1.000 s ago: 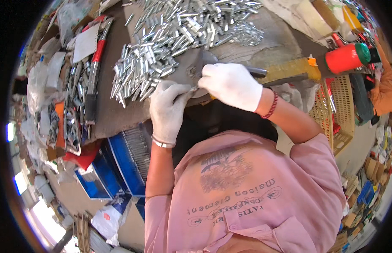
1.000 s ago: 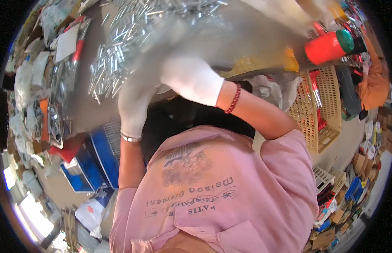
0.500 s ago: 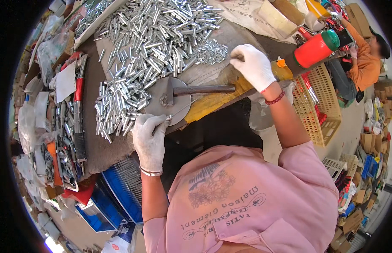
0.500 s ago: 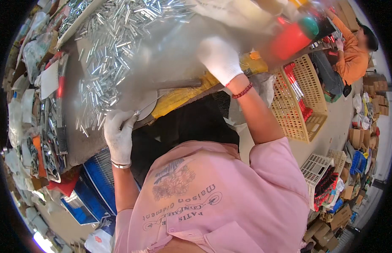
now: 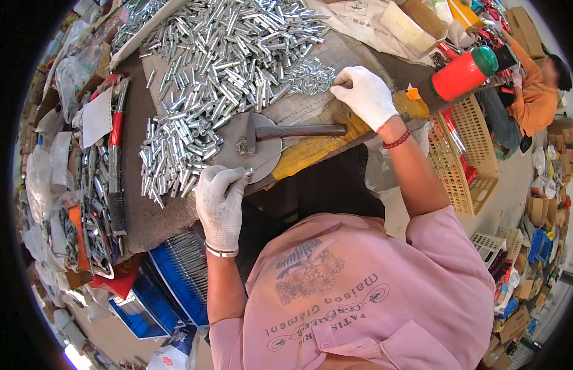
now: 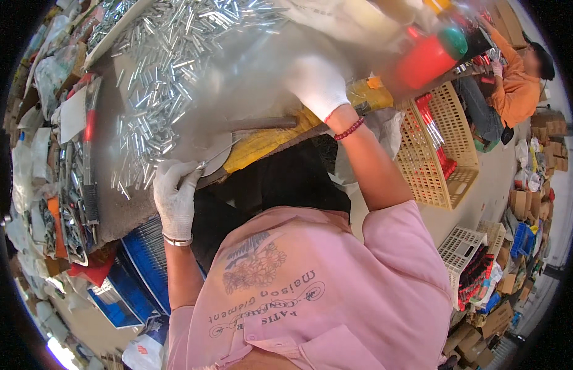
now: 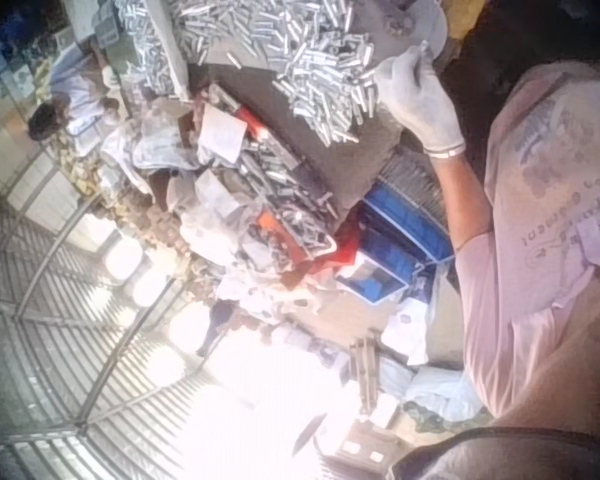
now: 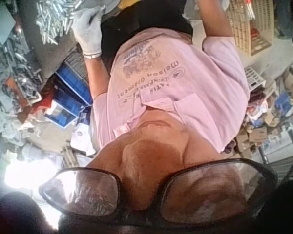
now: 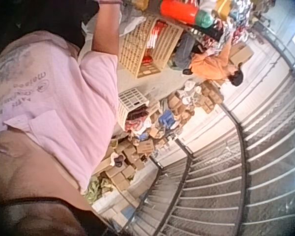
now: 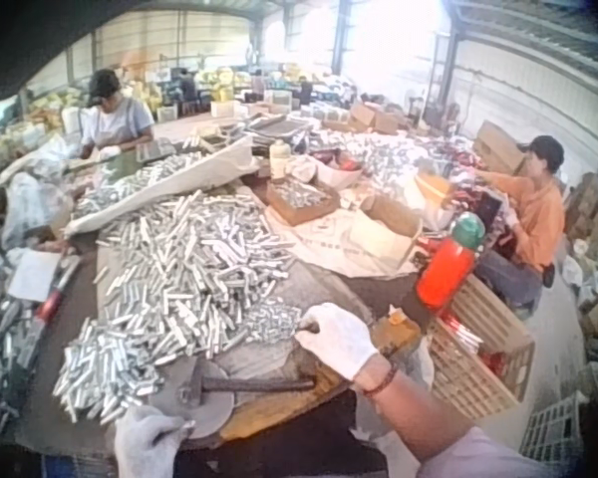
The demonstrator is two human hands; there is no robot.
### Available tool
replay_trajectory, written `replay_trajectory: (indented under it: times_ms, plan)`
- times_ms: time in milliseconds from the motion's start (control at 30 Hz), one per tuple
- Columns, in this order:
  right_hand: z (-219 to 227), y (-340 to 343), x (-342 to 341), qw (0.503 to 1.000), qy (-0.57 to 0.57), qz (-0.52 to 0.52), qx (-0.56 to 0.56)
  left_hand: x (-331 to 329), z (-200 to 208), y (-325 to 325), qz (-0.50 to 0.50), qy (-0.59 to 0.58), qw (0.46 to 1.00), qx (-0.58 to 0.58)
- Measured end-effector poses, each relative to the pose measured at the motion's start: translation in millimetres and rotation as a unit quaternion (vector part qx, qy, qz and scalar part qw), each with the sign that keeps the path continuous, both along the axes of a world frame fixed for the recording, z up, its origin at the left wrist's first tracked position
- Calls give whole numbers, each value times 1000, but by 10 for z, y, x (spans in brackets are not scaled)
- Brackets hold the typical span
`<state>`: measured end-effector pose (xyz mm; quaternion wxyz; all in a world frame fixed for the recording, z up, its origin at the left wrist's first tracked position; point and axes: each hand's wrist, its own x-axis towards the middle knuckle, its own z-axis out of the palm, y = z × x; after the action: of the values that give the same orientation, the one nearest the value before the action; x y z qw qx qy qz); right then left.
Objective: Assembling small metal components using a specialized workbench fixture on a factory floor.
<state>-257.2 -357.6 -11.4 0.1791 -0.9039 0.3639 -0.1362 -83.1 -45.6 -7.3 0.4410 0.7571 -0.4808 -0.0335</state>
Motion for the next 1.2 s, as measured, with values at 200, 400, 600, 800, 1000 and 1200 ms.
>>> replay_trajectory:
  times_ms: [200, 400, 600, 800, 1000, 1200]
  plan:
    - [-36, 18, 68, 999, 20, -21, -21, 6, -5, -7, 3, 9, 1000, 8]
    - [-94, -57, -38, 999, -27, 7, 31, 5, 7, -8, 5, 6, 1000, 14]
    - [-57, -14, -12, 999, -24, -15, 28, 24, -22, 2, 3, 4, 1000, 15]
    - [-59, -39, -15, 999, 10, 30, -28, 15, -1, -2, 9, 14, 1000, 13]
    - [365, 602, 164, 985, -85, 151, -10, 36, -57, -19, 18, 16, 1000, -3]
    - [306, 1249, 592, 929, -105, 344, -83, 39, -151, -31, 17, 46, 998, -45]
